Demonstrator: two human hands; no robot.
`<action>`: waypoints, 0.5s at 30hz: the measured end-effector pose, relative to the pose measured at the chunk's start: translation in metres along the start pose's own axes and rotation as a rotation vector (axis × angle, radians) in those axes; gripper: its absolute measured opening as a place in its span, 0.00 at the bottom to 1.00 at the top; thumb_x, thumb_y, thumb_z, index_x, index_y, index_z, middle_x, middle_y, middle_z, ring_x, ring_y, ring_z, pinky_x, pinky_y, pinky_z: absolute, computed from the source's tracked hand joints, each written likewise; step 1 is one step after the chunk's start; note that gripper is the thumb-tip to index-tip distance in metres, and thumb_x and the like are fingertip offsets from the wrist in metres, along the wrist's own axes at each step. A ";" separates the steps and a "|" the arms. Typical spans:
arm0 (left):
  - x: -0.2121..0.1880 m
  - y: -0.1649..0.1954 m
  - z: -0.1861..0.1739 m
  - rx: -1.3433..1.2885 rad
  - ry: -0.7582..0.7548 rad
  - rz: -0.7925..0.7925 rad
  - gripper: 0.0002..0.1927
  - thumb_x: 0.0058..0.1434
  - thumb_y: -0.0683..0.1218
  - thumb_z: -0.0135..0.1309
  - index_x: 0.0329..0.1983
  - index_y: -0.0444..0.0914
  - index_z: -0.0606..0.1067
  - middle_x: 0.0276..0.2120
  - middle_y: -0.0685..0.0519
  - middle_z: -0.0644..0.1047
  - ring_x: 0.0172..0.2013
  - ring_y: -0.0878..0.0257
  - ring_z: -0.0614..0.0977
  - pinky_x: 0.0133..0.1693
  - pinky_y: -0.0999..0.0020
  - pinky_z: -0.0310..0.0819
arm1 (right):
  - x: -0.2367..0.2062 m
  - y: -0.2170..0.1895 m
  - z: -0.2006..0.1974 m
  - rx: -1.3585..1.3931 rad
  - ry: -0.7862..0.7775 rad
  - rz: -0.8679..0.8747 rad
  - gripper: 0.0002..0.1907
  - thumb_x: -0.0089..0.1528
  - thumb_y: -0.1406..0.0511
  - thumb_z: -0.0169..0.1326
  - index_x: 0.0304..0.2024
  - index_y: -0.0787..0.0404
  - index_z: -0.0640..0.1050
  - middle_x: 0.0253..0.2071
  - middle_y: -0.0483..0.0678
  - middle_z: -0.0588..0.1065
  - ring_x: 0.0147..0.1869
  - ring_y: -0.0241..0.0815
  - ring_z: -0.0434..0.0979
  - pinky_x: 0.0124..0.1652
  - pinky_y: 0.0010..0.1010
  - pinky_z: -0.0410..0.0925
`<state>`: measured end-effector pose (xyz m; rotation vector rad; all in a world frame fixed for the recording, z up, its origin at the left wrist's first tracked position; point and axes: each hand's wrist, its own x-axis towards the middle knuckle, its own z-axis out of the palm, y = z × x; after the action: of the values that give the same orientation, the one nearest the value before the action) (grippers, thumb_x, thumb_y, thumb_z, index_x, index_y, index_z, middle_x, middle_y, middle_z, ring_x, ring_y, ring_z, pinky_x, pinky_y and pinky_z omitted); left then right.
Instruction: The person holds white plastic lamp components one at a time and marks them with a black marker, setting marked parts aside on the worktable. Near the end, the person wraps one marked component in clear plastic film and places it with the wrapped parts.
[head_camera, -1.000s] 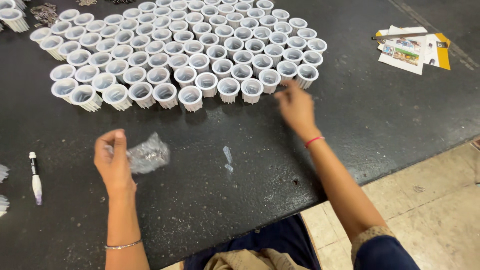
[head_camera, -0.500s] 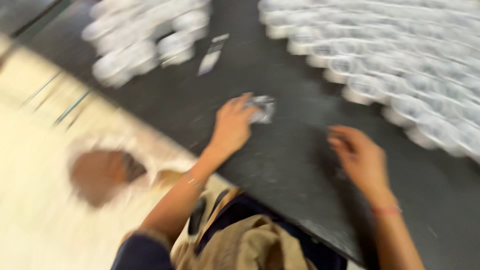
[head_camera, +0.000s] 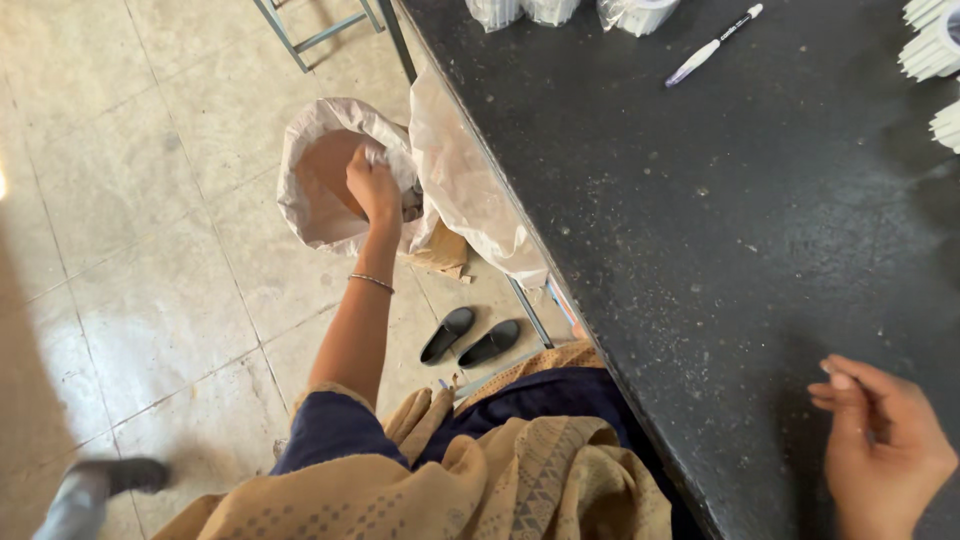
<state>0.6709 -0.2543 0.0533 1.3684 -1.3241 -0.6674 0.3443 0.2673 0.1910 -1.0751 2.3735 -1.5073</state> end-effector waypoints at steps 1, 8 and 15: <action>-0.003 -0.017 0.007 -0.061 0.004 -0.052 0.19 0.60 0.34 0.45 0.52 0.33 0.77 0.35 0.47 0.79 0.34 0.61 0.78 0.39 0.65 0.73 | -0.001 0.002 0.002 -0.021 -0.005 0.008 0.04 0.77 0.76 0.53 0.53 0.74 0.78 0.48 0.54 0.77 0.46 0.39 0.81 0.49 0.26 0.75; -0.070 -0.035 0.108 0.048 -0.318 -0.276 0.36 0.68 0.61 0.53 0.68 0.30 0.63 0.67 0.34 0.61 0.66 0.41 0.63 0.67 0.52 0.55 | -0.007 0.018 0.002 -0.032 -0.026 0.049 0.05 0.75 0.75 0.52 0.52 0.72 0.77 0.48 0.53 0.79 0.47 0.35 0.80 0.50 0.21 0.73; -0.134 -0.012 0.153 0.324 -0.783 -0.338 0.33 0.68 0.59 0.50 0.67 0.32 0.64 0.66 0.35 0.63 0.67 0.42 0.65 0.67 0.52 0.57 | 0.005 0.029 0.002 -0.358 0.047 0.107 0.07 0.71 0.71 0.55 0.49 0.68 0.81 0.42 0.52 0.81 0.40 0.35 0.80 0.43 0.23 0.72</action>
<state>0.5046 -0.1773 -0.0361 1.6920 -1.8864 -1.3583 0.3272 0.2700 0.1667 -0.9631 2.7553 -1.1116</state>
